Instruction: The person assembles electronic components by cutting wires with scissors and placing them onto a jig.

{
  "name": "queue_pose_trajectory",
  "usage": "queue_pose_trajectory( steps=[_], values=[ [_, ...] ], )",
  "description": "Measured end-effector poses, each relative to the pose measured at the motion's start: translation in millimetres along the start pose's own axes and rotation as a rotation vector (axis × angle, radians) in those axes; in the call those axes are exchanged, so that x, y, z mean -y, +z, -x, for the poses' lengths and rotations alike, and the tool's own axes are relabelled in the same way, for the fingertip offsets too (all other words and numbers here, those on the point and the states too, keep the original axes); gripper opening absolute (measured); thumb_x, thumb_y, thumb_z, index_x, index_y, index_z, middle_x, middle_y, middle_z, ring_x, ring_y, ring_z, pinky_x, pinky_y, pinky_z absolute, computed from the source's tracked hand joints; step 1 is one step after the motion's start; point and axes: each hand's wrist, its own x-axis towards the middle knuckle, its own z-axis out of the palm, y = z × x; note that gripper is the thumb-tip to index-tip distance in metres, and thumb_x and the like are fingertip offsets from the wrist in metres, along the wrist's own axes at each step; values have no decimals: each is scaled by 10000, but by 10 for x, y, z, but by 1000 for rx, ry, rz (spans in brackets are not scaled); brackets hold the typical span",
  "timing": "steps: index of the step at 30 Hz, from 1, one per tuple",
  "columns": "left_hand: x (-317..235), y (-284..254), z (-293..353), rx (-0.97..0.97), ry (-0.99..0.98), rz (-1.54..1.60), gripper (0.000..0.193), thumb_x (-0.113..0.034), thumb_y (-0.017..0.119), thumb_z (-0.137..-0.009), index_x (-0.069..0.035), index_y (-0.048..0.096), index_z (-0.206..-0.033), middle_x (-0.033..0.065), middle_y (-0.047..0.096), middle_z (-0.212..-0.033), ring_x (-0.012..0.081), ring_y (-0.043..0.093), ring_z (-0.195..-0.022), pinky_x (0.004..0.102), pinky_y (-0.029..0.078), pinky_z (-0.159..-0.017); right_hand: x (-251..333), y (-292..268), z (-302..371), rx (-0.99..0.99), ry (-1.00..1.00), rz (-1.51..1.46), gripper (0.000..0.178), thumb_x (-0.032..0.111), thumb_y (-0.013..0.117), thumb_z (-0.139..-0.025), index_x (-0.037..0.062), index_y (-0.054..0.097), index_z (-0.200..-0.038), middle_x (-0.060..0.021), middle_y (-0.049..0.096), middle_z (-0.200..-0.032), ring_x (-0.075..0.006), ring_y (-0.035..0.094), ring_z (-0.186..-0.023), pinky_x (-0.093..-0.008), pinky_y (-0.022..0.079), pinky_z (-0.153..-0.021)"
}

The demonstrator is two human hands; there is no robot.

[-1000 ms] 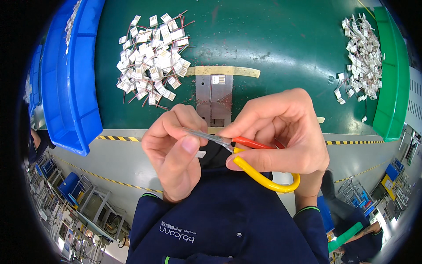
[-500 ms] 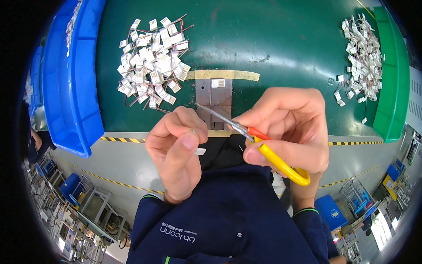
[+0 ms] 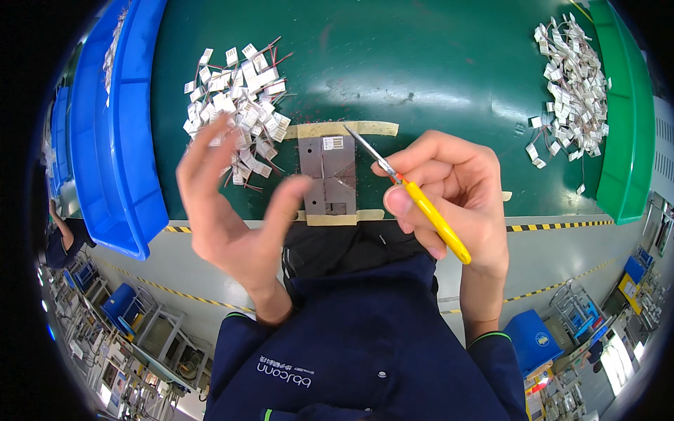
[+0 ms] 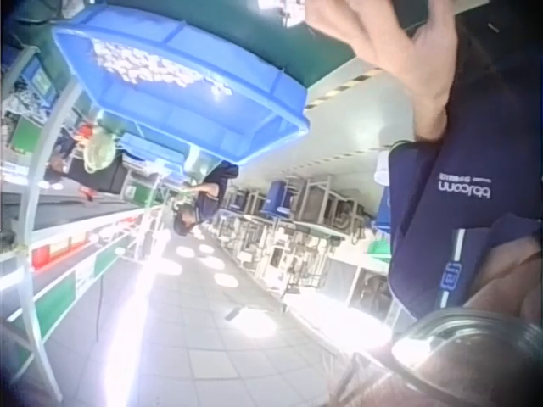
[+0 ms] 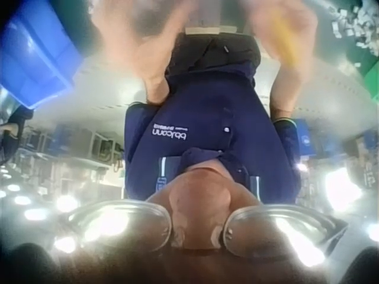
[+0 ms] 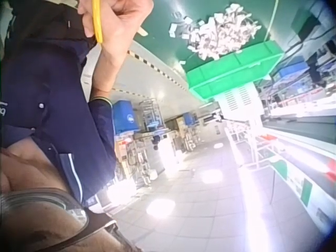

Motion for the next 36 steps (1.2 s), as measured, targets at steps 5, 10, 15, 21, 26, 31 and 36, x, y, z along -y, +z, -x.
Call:
queue_pose_trajectory(
  steps=[5, 10, 15, 21, 26, 31, 36],
  values=[
    [1, 63, 108, 188, 124, -212, 356, -74, 808, -552, -88, 685, -886, 47, 617, -1044, 255, 516, -936, 361, 416, -817, 32, 49, 0, -4, 20, 40, 141, -60, 609, -805, -72, 593, -944, -79, 603, -605, -30, 442, -350, -166, 253, -307],
    [83, 96, 142, 120, 186, -206, 226, -21, 755, -578, -61, 656, -778, 12, 613, -930, 240, 515, -845, 344, 401, -724, 8, 44, 9, -40, 20, 69, 138, -69, 610, -805, -72, 585, -941, -78, 601, -597, -32, 442, -349, -165, 263, -313],
    [132, 174, 155, 71, 200, -145, 221, 10, 733, -554, -49, 640, -745, 14, 616, -872, 230, 534, -792, 334, 401, -703, -33, 88, -9, -110, -45, 183, 180, -74, 618, -803, -69, 568, -976, -102, 643, -693, -51, 550, -471, -154, 354, -382],
    [55, 85, 114, 23, 208, -95, 244, 10, 732, -517, -63, 641, -732, 1, 620, -823, 218, 543, -741, 320, 403, -682, -16, 201, -55, -234, -128, 313, 232, -94, 576, -804, -71, 533, -1031, -126, 670, -825, -89, 647, -688, -166, 443, -483],
    [3, 51, 99, 47, 230, 7, 236, 9, 736, -520, -62, 647, -727, 8, 621, -814, 212, 543, -711, 312, 421, -660, -47, 249, -98, -157, -99, 265, 253, -77, 617, -804, -54, 530, -1041, -107, 667, -828, -57, 612, -604, -152, 399, -438],
    [61, -120, 88, 60, 130, 256, 233, 24, 716, -565, -14, 664, -789, 92, 659, -840, 224, 547, -701, 310, 455, -638, -11, 264, -91, -163, -51, 133, 269, -55, 655, -791, -44, 540, -1033, -85, 651, -782, -29, 505, -479, -158, 322, -376],
    [70, 16, 61, 182, 156, 472, 282, 51, 738, -593, 5, 662, -861, 127, 678, -891, 246, 599, -748, 309, 478, -664, -21, 285, -77, -16, 157, -102, 265, -9, 676, -793, -35, 549, -1024, -68, 637, -756, -26, 425, -418, -176, 262, -351]
  ],
)
